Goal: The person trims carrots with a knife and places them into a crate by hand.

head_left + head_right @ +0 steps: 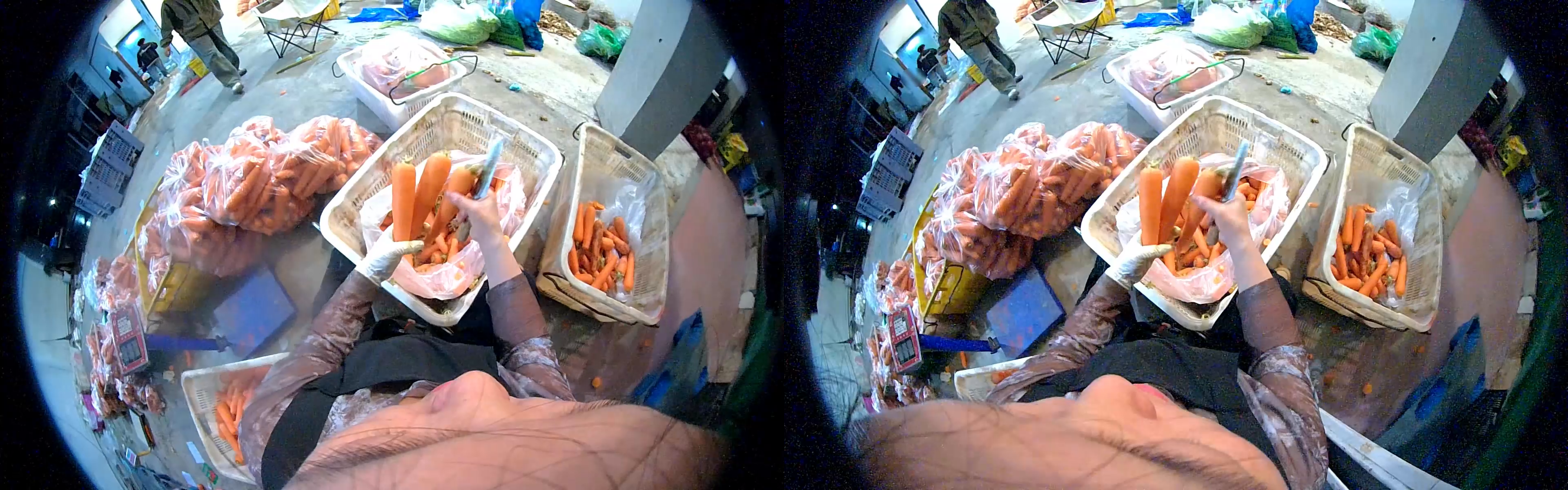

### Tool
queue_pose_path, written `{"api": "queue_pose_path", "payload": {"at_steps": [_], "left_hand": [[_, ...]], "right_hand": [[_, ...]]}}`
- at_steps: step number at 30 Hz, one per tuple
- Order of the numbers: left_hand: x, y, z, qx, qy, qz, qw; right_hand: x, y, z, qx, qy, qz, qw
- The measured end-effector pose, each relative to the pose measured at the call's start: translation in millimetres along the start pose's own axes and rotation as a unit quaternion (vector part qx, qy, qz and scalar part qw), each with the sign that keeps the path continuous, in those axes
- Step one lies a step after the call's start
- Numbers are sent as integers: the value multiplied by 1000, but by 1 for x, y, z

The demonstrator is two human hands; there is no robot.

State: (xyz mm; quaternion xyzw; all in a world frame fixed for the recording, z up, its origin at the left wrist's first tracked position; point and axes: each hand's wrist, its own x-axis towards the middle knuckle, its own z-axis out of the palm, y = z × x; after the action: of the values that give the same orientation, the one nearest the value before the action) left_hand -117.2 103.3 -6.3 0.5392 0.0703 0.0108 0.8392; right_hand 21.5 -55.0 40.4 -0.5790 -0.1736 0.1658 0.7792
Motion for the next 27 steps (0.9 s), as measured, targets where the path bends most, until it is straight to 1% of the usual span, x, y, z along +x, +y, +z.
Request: {"api": "queue_pose_path", "payload": {"at_steps": [1, 2, 4, 5, 6, 8, 10, 12, 13, 14, 15, 16, 18, 20, 21, 22, 24, 25, 26, 27], "left_hand": [[-6, 0, 4, 2, -11, 4, 1000], [-11, -5, 7, 1, -12, 2, 1000], [-15, -16, 12, 9, 0, -3, 1000], [-13, -18, 12, 17, -6, -8, 1000], [-12, -18, 15, 18, -9, -7, 1000], [-12, -19, 22, -44, 27, 10, 999], [-16, -19, 23, -64, 16, 2, 998], [-17, -25, 14, -77, 5, -8, 997], [-16, -34, 5, -77, 32, -6, 997], [-17, -34, 4, -78, 59, -2, 995], [-23, -26, -1, -29, 75, -35, 996], [-20, -29, -6, -39, 68, 13, 997], [-18, -34, -16, -57, 53, 59, 995], [-22, -36, -33, -30, 55, 61, 996], [-24, -34, -36, -3, 56, 65, 996], [-25, -33, -39, -1, 53, 63, 997], [-27, -34, -41, -25, 57, 36, 997], [-26, -33, -42, -27, 39, 36, 998], [-26, -35, -42, -29, 40, 35, 998], [-28, -32, -39, -17, 45, 43, 998]], "right_hand": [[6, 4, -10, -28, 17, 80, 996], [6, 8, -12, -29, 20, 81, 996], [1, 8, -2, 102, 12, 60, 993], [-3, 7, 3, 68, 7, 79, 995], [-7, 11, 9, 88, 7, 72, 994], [-13, 14, 14, 65, -32, 89, 993], [-8, 22, 8, 75, -34, 73, 994], [-5, 10, 3, -64, -71, 109, 989], [-6, -6, 0, -185, -50, 117, 974], [-6, -15, -2, -230, -47, 50, 971], [-1, -6, -14, -269, -28, -18, 962], [4, 2, -24, -307, -9, -85, 948], [0, -3, -25, -328, -4, -93, 940], [1, 6, -25, -485, 13, -144, 862], [1, 6, -25, -527, -18, -143, 838], [1, 7, -24, -526, -13, -143, 838], [1, 6, -21, -554, -36, -161, 816], [-1, 3, -18, -561, -42, -153, 812], [-3, 2, -17, -562, -43, -152, 812], [-4, 2, -16, -532, -47, -157, 831]]}}
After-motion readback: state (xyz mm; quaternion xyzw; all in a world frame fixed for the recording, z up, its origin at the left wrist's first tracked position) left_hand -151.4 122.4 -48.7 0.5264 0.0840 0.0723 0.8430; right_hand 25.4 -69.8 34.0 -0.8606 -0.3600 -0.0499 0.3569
